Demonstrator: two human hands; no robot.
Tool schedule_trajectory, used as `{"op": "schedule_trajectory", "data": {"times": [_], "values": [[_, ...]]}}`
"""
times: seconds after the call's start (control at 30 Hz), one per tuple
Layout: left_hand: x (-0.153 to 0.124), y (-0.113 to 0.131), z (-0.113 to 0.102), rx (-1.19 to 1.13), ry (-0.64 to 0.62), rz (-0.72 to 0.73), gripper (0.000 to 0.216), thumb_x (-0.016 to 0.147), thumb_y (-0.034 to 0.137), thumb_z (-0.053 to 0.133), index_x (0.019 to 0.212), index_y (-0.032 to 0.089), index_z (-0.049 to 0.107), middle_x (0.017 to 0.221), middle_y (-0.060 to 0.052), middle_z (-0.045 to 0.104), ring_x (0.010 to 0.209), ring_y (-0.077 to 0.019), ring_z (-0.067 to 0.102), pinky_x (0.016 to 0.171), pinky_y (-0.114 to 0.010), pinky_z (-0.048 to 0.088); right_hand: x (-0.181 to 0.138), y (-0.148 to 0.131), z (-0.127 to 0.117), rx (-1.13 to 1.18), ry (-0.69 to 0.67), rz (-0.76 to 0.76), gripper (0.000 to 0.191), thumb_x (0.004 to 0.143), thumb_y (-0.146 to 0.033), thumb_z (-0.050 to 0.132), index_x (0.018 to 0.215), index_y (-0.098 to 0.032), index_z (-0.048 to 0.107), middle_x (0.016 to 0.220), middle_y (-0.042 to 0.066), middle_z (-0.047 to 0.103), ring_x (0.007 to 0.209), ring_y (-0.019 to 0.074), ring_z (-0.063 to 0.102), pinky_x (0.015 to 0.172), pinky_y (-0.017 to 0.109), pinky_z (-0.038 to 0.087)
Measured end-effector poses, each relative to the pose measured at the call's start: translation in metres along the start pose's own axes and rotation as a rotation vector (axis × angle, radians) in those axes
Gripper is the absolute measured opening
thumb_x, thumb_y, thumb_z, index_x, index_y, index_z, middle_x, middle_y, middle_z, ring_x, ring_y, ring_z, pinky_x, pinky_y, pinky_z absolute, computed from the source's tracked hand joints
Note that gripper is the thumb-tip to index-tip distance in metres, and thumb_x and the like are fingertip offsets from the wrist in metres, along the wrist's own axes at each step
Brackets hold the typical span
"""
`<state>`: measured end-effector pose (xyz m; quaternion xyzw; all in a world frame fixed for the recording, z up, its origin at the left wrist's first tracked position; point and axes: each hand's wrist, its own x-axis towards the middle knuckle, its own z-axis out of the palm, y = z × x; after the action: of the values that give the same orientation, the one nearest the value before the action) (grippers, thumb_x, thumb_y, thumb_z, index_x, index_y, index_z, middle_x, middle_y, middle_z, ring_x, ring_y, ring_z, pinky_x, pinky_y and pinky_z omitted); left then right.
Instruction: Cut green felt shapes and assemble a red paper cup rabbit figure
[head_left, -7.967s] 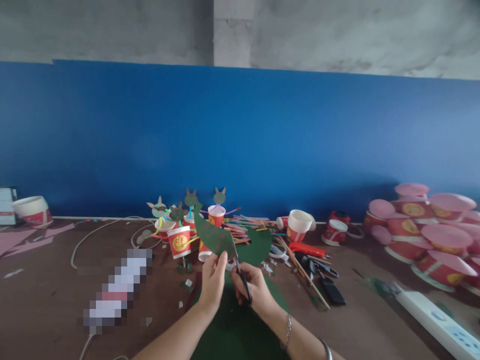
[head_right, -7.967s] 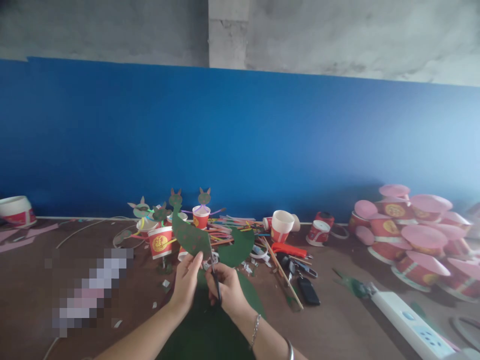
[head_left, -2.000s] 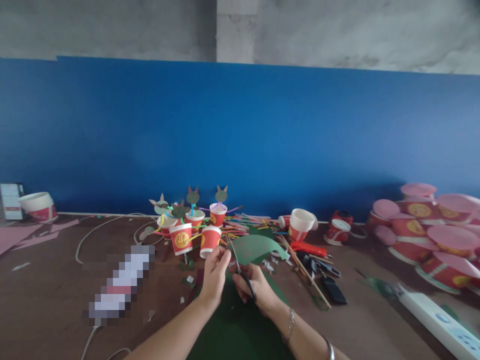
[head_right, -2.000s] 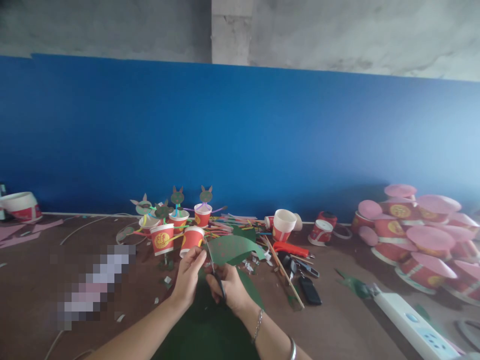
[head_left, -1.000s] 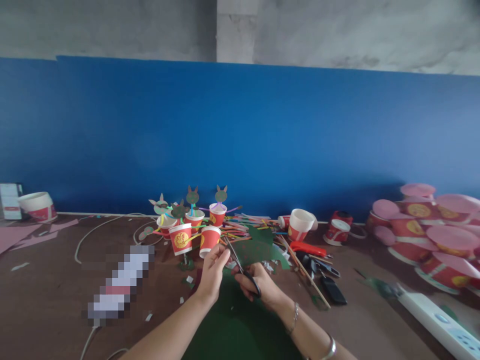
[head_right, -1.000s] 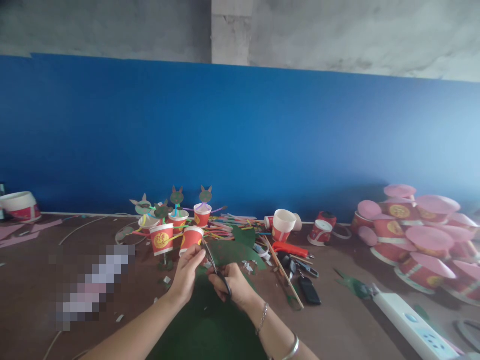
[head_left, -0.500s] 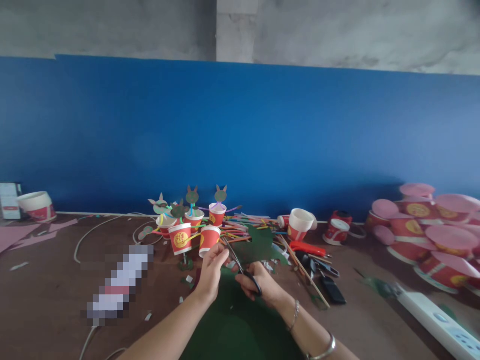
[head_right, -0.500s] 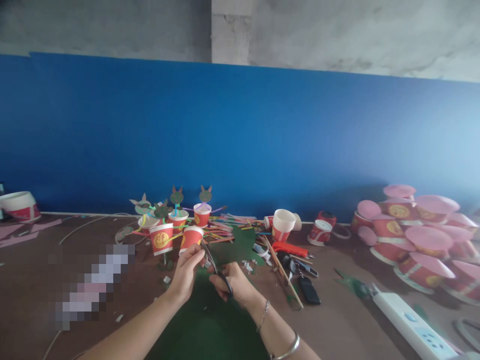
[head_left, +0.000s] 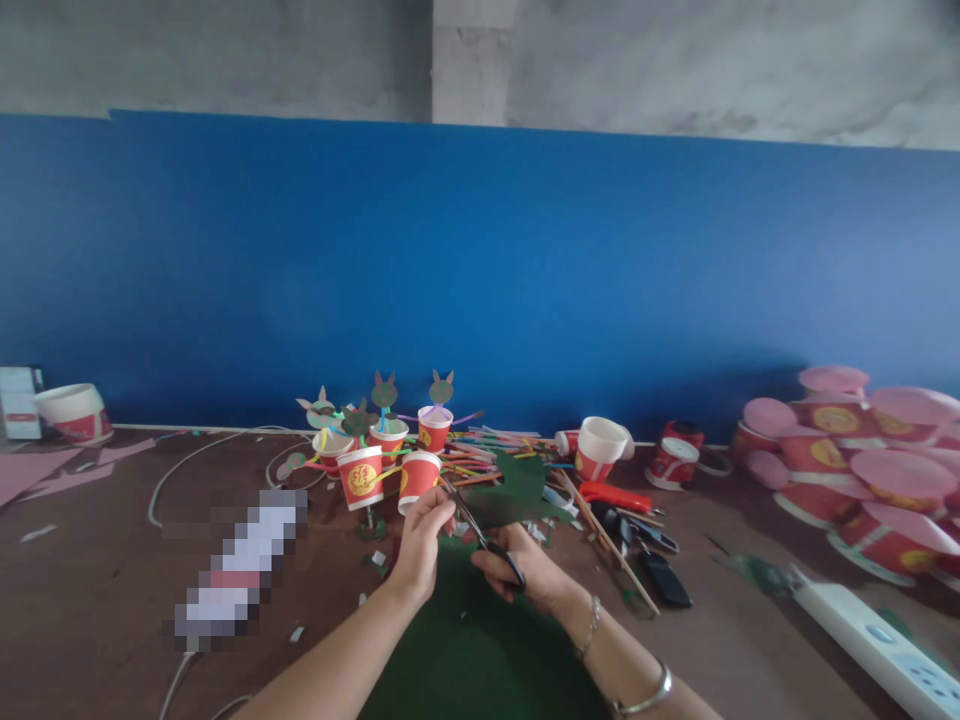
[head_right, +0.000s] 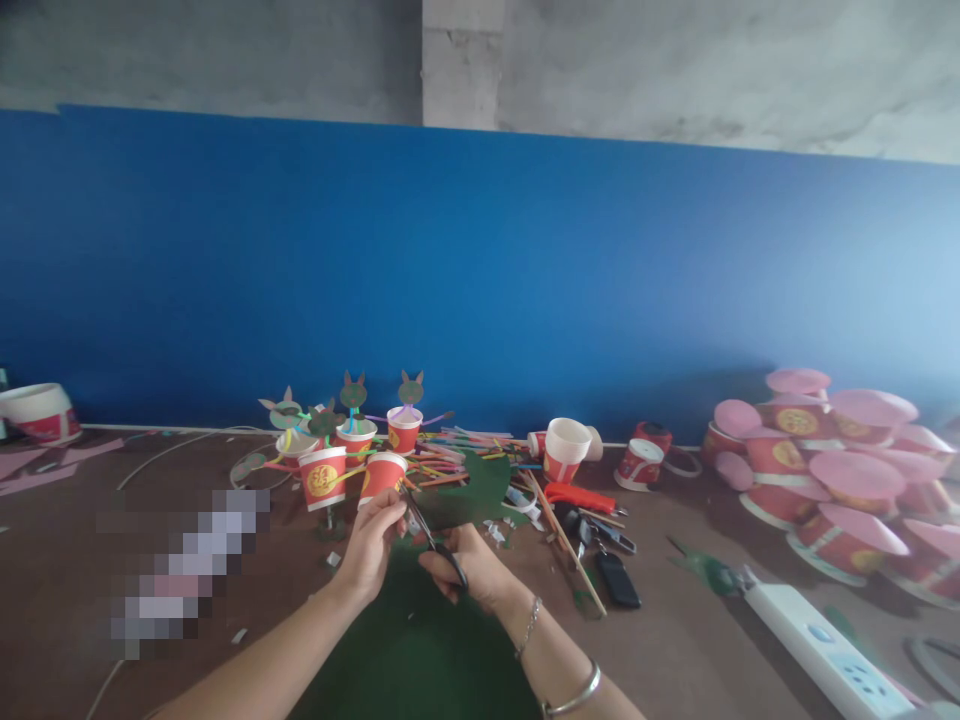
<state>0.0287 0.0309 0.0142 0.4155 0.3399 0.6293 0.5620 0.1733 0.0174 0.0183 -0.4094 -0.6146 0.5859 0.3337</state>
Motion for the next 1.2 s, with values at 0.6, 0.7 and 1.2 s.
{"op": "schedule_trajectory", "data": {"times": [0.6,0.7,1.2], "values": [[0.002,0.001,0.0,-0.012,0.002,0.014,0.026,0.066,0.021,0.054,0.047,0.018,0.038,0.047,0.005,0.037,0.049,-0.008,0.035,0.05,-0.021,0.029,-0.006,-0.005,-0.007,-0.352,0.015,0.211,0.05,0.076,-0.043,0.053,0.033,-0.018,0.046,0.033,-0.003,0.043,0.036,0.0082,0.041,0.051,0.022,0.037],[0.002,0.001,-0.001,0.007,-0.008,0.023,0.025,0.068,0.021,0.053,0.048,0.018,0.037,0.048,0.005,0.037,0.049,-0.0082,0.035,0.05,-0.021,0.029,-0.005,-0.003,-0.007,-0.34,0.034,0.205,0.049,0.075,-0.043,0.054,0.033,-0.018,0.046,0.032,-0.003,0.043,0.036,0.008,0.041,0.05,0.021,0.036],[0.003,-0.027,-0.006,0.574,-0.305,-0.093,0.013,0.055,0.007,0.054,0.059,0.017,0.048,0.052,0.004,0.053,0.05,-0.0102,0.049,0.048,-0.02,0.032,0.005,0.01,-0.01,-0.169,0.329,0.093,0.04,0.069,-0.045,0.058,0.043,-0.017,0.047,0.038,-0.004,0.045,0.037,0.0083,0.042,0.043,0.021,0.032]]}}
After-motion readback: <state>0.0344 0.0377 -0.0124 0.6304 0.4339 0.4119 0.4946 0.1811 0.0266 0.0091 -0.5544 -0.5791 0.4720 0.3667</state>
